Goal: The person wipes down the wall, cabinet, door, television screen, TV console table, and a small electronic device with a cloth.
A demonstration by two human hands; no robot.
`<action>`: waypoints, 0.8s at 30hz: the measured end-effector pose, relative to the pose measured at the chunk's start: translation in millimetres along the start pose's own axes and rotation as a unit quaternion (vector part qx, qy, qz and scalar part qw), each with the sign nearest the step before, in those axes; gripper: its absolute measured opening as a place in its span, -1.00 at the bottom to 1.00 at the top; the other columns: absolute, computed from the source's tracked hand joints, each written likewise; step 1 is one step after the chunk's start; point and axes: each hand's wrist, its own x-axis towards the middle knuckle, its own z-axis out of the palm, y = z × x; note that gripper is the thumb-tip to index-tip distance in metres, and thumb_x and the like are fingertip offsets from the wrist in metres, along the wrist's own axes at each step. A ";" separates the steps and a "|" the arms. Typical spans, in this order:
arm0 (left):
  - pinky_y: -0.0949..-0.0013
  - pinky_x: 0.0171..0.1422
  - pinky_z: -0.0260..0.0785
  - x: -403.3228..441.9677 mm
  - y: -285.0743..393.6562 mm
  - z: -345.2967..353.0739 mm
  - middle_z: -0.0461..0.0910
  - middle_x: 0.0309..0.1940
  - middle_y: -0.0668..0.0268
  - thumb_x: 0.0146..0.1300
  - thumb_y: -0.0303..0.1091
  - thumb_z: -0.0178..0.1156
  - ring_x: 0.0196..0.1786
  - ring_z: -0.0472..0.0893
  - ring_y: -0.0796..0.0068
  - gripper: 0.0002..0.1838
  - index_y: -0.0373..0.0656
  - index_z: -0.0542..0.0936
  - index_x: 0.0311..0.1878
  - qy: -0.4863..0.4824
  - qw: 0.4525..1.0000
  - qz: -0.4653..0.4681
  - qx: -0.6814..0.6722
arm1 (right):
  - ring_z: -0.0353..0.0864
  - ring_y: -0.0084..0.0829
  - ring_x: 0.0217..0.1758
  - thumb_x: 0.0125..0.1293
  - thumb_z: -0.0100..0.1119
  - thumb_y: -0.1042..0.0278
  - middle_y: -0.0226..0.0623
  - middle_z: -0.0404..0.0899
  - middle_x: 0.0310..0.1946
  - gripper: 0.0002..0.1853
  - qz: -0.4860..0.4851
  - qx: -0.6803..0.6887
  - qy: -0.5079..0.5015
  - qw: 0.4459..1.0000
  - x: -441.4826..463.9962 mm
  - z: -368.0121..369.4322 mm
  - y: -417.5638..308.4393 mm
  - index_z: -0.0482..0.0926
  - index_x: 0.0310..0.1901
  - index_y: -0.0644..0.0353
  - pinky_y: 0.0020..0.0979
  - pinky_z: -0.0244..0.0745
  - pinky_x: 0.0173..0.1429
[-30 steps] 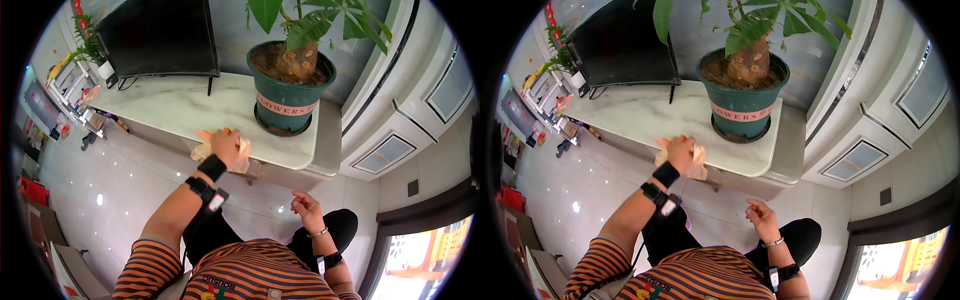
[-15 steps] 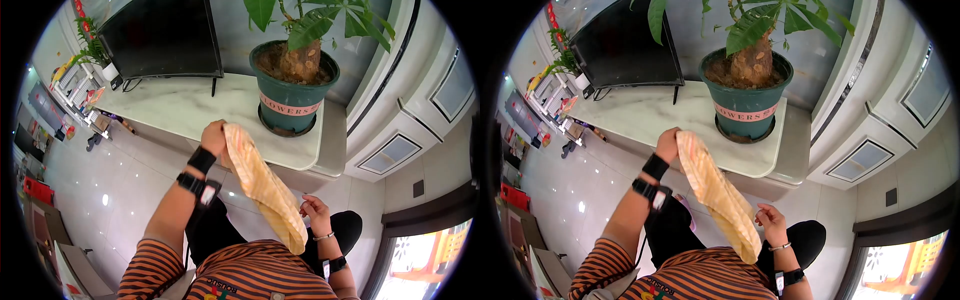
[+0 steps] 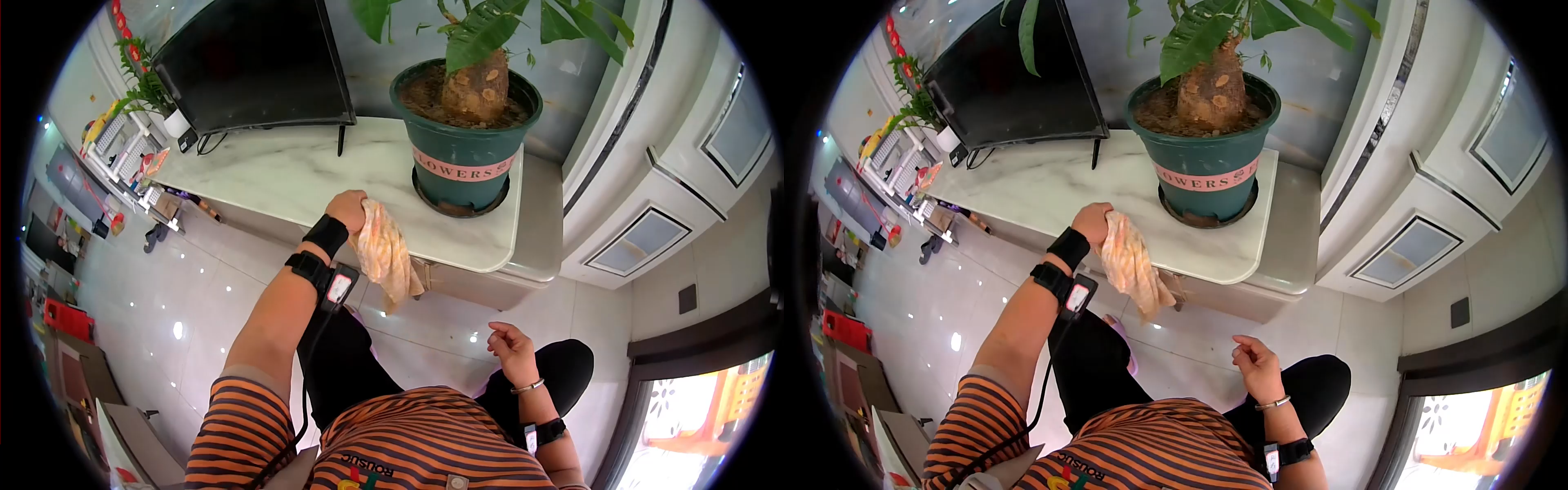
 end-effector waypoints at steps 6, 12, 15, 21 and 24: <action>0.15 -0.12 0.42 -5.4 24.0 -6.7 0.58 -0.32 -0.01 0.04 -0.36 0.04 -0.20 0.56 0.00 -0.73 -0.21 0.56 -0.19 -0.016 0.998 -0.063 0.003 | 0.46 -0.65 -0.39 0.22 0.12 0.47 -0.43 0.48 -0.43 -0.71 -0.010 -0.003 -0.034 0.999 1.0 11.2 1.3 0.48 -0.03 0.32 -0.62 0.40 -0.28; 0.24 -0.19 0.43 -78.9 101.4 28.7 0.59 -0.42 0.09 -0.08 -0.20 0.24 -0.30 0.59 0.12 -0.61 -0.22 0.53 -0.18 -0.097 0.988 0.039 -0.116 | 0.49 -0.52 -0.15 0.25 0.12 0.16 -0.31 0.48 -0.17 -0.43 0.052 0.045 -0.117 0.991 8.4 15.6 7.7 0.23 0.20 0.29 -0.49 0.43 -0.14; 0.35 -0.20 0.41 -134.0 145.2 60.0 0.59 -0.32 0.16 -0.04 -0.44 0.21 -0.30 0.60 0.30 -0.78 -0.18 0.52 -0.26 -0.091 0.909 0.078 -0.399 | 0.40 -0.46 0.04 0.20 0.17 0.02 -0.26 0.40 -0.01 -0.26 0.062 0.216 -0.171 0.959 9.0 26.5 12.7 0.09 0.27 0.25 -0.38 0.41 0.02; 0.36 0.01 0.37 -153.0 165.9 30.2 0.53 -0.15 0.16 0.03 -0.38 0.24 -0.08 0.55 0.29 -0.59 -0.12 0.42 -0.01 -0.178 0.885 0.218 -0.371 | 0.52 -0.41 -0.08 0.17 0.21 0.36 -0.25 0.48 -0.09 -0.47 0.071 0.203 -0.231 0.949 -2.4 29.8 -29.0 0.27 0.13 0.32 -0.39 0.44 0.02; 0.35 0.08 0.32 -142.9 144.0 5.7 0.47 -0.04 0.14 0.03 -0.34 0.28 0.01 0.49 0.22 -0.45 -0.13 0.37 0.12 -0.228 0.862 0.268 -0.364 | 0.50 -0.54 -0.20 0.12 0.25 0.44 -0.31 0.51 -0.20 -0.57 0.047 0.113 -0.228 0.966 1.7 34.4 -50.6 0.38 0.02 0.33 -0.51 0.43 -0.05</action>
